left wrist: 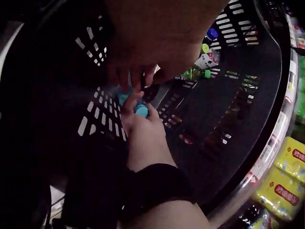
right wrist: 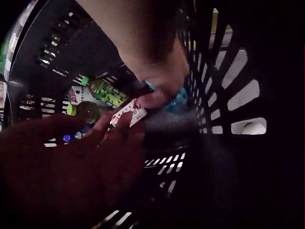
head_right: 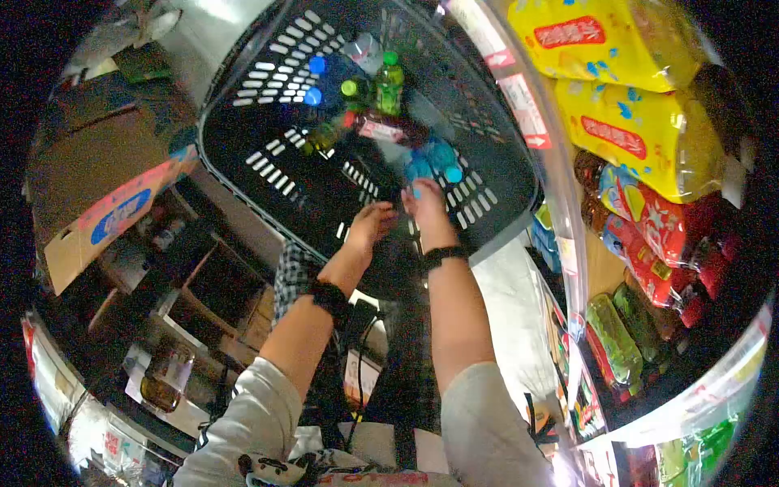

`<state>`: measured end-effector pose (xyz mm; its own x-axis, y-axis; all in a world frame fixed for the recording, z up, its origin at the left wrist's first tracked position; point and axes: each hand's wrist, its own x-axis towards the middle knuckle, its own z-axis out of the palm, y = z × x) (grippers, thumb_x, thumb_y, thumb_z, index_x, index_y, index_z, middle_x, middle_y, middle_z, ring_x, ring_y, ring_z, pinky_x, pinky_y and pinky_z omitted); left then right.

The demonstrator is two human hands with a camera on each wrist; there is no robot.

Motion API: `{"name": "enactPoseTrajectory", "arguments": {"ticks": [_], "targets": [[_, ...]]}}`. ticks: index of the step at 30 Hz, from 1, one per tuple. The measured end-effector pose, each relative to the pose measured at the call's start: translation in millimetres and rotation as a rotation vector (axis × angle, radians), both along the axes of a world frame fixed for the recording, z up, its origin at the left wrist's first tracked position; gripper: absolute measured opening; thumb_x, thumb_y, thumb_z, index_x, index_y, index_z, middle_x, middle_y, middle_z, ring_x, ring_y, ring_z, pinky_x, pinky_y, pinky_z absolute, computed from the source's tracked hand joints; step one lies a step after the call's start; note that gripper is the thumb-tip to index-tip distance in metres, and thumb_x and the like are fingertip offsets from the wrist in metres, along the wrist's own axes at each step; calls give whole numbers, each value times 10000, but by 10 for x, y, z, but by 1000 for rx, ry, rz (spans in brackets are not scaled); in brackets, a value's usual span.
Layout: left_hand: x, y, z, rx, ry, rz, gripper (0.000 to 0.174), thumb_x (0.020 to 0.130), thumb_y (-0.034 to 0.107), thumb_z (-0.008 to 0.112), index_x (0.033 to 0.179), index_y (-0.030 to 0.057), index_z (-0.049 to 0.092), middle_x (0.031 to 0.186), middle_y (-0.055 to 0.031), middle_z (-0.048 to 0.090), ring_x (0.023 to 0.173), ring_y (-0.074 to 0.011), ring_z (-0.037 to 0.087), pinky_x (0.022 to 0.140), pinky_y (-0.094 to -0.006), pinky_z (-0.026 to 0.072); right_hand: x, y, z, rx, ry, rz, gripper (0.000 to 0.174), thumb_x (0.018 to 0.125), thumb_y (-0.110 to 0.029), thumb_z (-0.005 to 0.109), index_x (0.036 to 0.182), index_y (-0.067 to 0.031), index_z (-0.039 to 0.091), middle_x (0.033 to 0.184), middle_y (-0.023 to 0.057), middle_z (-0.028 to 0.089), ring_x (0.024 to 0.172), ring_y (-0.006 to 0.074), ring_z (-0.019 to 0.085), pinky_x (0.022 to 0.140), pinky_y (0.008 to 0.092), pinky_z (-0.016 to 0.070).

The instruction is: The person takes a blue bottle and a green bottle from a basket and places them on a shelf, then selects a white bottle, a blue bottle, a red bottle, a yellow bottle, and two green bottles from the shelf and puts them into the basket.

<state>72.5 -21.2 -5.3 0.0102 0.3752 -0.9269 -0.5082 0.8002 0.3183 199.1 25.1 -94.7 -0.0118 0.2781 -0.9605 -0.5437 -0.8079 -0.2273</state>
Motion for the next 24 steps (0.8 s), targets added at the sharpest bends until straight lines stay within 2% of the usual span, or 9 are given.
{"name": "enactPoseTrajectory", "arguments": {"ticks": [3,5,7,10,13,17,19,21,24], "targets": [[-107,1,213,15,22,-19,274,824,241,479,1050,90,502,955,-65,572,855,-171,541,718,-273,401,70,-122,173,192,20,274,187,714,-94,618,876,-115,529,692,27,523,566,173,531,467,279,479],[-176,3,383,44,31,-55,296,820,242,486,1077,97,483,968,-67,559,850,-183,544,699,-284,409,-6,17,952,28,24,423,259,706,-118,646,943,-111,540,704,14,544,540,135,527,463,258,466],[-304,-6,556,119,21,-79,333,819,233,485,1122,100,447,989,-67,541,843,-197,545,673,-296,418,-42,7,1772,171,5,600,246,755,-130,586,986,-96,510,704,42,549,485,135,519,420,237,424],[-440,3,1196,123,87,-30,422,814,214,483,1199,106,349,1016,-79,511,837,-215,547,629,-300,422,83,-192,2932,420,64,756,378,720,-43,630,1059,-55,465,710,41,542,510,95,512,426,202,405],[-510,-101,1962,154,-13,45,576,795,173,462,1293,193,174,979,-77,472,791,-237,542,645,-371,448,153,-470,4243,641,23,663,418,697,44,631,1065,-39,450,731,0,493,546,59,480,445,178,397],[-492,-136,3323,260,-160,-124,636,802,308,476,1324,199,129,1253,-135,324,1025,-313,461,825,-472,389,379,-826,5698,917,-20,763,363,682,-21,670,1014,-50,526,876,28,554,681,69,527,539,193,437],[-447,-167,3968,451,-314,-219,607,824,435,447,1312,166,208,1270,-126,342,1079,-303,438,890,-482,353,494,-986,6132,1238,-221,813,310,673,-32,681,958,-41,558,864,33,579,699,63,527,563,193,432],[-407,-175,4419,563,-505,-271,552,844,426,410,1294,147,255,1234,-120,400,1097,-274,432,903,-458,360,536,-1060,6614,1396,-437,816,299,652,-36,691,926,-47,572,831,14,598,698,51,521,579,205,430],[-303,-192,4940,611,-435,-373,440,845,386,443,1183,109,392,1132,-123,490,977,-242,526,860,-384,418,517,-1092,7052,1501,-503,695,312,657,-38,683,948,-46,572,843,19,600,730,60,531,625,216,443]]}}
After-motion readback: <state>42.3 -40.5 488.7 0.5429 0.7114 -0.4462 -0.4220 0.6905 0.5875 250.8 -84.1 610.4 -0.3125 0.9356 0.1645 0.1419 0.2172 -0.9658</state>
